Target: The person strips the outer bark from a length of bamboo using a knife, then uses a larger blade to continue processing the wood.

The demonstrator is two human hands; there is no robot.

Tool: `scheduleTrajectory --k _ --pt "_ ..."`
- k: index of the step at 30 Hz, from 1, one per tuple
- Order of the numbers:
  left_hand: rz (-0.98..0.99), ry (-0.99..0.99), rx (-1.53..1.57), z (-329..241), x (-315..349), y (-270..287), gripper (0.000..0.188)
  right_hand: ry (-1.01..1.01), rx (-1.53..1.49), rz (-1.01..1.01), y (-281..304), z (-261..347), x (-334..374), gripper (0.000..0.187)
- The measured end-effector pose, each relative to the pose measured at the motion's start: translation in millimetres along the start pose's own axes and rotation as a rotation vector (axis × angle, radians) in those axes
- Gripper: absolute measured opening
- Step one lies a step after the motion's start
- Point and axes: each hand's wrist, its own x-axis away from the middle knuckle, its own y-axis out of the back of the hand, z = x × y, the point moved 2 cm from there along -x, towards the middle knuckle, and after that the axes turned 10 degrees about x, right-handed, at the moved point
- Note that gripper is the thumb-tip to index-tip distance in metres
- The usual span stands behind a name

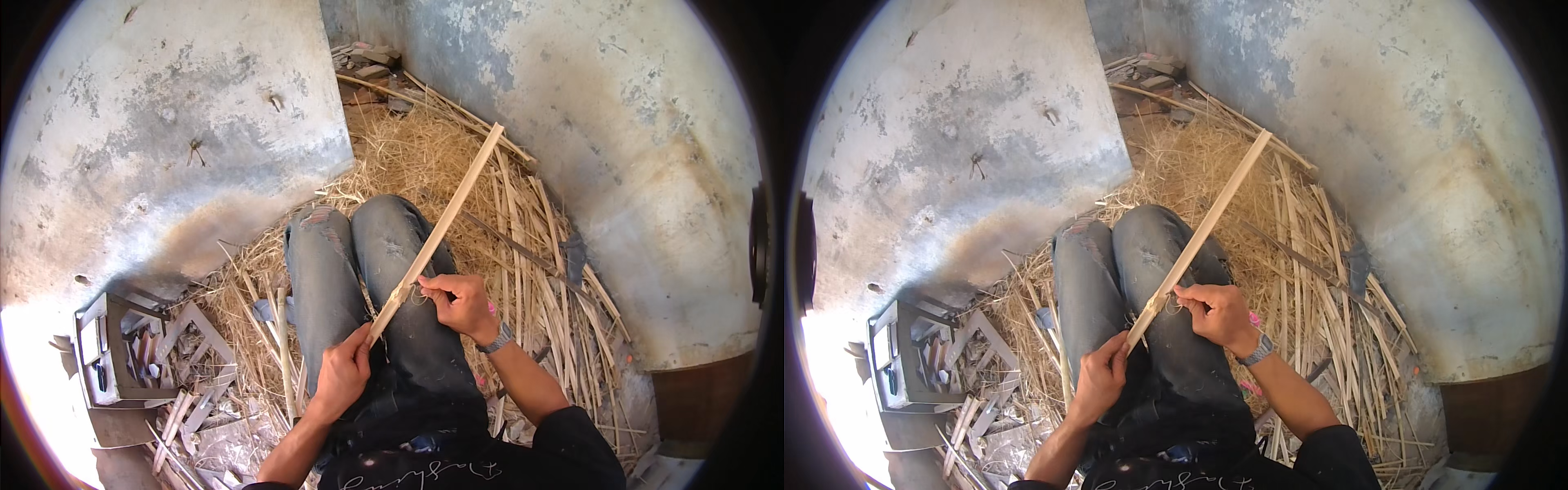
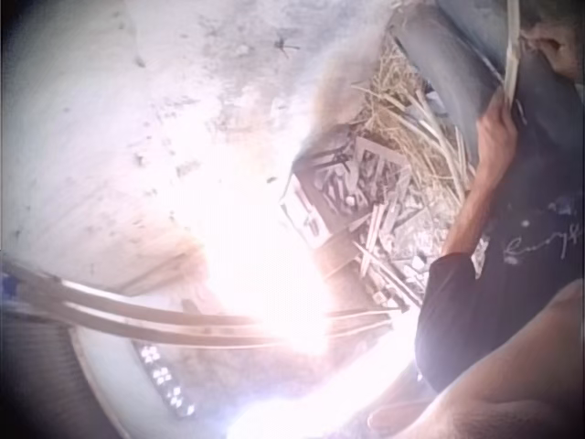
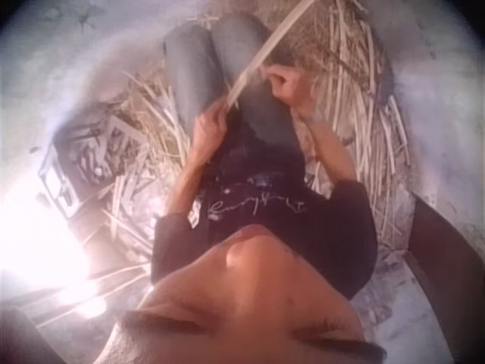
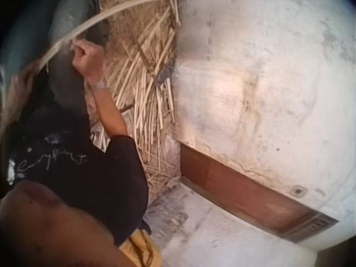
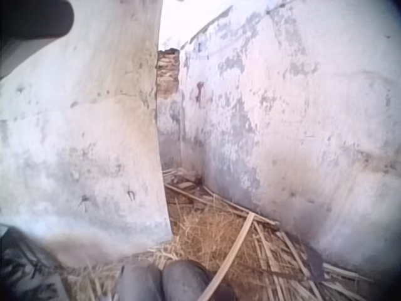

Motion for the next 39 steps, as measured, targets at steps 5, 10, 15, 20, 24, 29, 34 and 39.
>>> scheduleTrajectory --k 5,10,15,20,24,29,34,39 --pt "-0.039 -0.055 0.041 3.8 2.7 -4.3 0.025 0.054 -0.068 0.047 5.3 -1.4 -5.2 0.012" --pt "-0.001 0.039 0.097 5.8 0.8 -2.3 0.025 -0.152 -0.303 0.182 7.4 -12.1 -6.0 0.013" --pt "-0.026 -0.016 0.084 9.0 4.9 -4.9 0.024 -0.358 -0.575 0.049 16.1 -3.6 -0.9 0.012" --pt "-0.074 -0.159 0.007 2.4 7.2 -10.2 0.022 -0.278 -0.066 0.061 6.3 25.7 1.0 0.024" --pt "-0.080 -0.148 0.001 7.1 6.1 -10.5 0.023 -0.198 0.000 0.047 0.1 35.2 -2.8 0.018" --pt "0.015 0.056 0.107 14.6 2.9 0.8 0.027 -0.192 -0.171 0.126 22.2 33.0 12.7 0.016" --pt "0.221 0.271 0.320 15.2 5.3 23.6 0.032 -0.377 0.748 -0.199 93.7 -18.1 8.3 0.030" --pt "0.296 0.437 0.422 22.5 15.6 35.3 0.035 -0.192 0.454 -0.174 59.6 4.8 -16.1 0.027"
